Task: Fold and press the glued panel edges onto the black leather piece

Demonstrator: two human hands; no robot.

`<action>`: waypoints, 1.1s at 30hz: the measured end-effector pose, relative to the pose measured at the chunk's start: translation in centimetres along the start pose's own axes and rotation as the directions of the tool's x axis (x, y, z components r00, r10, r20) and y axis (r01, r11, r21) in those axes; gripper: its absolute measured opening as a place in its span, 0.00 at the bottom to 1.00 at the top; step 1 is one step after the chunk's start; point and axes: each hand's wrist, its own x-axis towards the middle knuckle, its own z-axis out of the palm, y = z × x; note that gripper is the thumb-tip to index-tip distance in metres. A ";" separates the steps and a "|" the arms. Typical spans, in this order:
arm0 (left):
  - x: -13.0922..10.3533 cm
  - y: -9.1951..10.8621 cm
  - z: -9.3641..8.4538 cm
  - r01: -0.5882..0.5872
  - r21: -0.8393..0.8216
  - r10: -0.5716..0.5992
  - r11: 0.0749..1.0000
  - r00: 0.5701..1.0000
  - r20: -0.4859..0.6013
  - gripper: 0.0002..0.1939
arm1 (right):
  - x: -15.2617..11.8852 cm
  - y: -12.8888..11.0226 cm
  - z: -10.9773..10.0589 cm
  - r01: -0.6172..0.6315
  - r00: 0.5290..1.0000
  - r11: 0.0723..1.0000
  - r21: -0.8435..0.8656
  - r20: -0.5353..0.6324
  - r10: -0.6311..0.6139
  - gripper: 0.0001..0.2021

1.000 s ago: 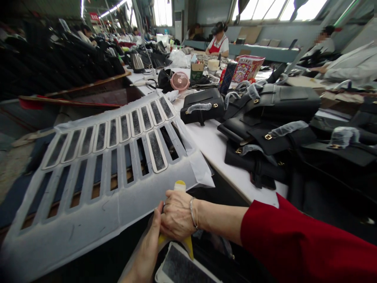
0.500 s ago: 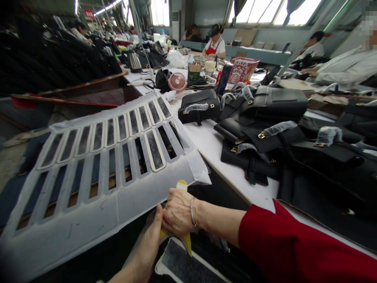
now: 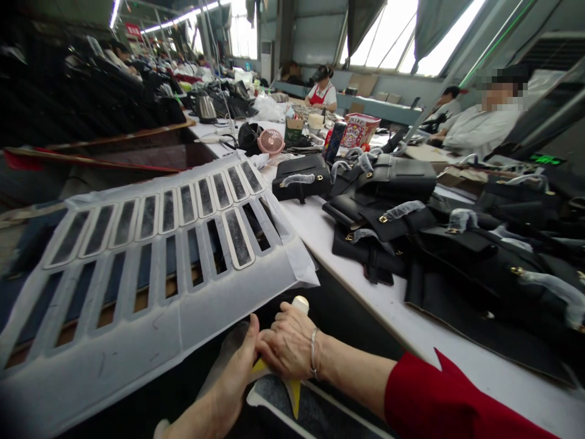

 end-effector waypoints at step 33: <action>1.4 -10.6 -5.9 0.376 -0.218 -0.368 0.901 0.927 0.075 0.38 | -13.5 -10.8 -3.4 -0.102 0.532 -0.465 0.879 0.443 0.722 0.24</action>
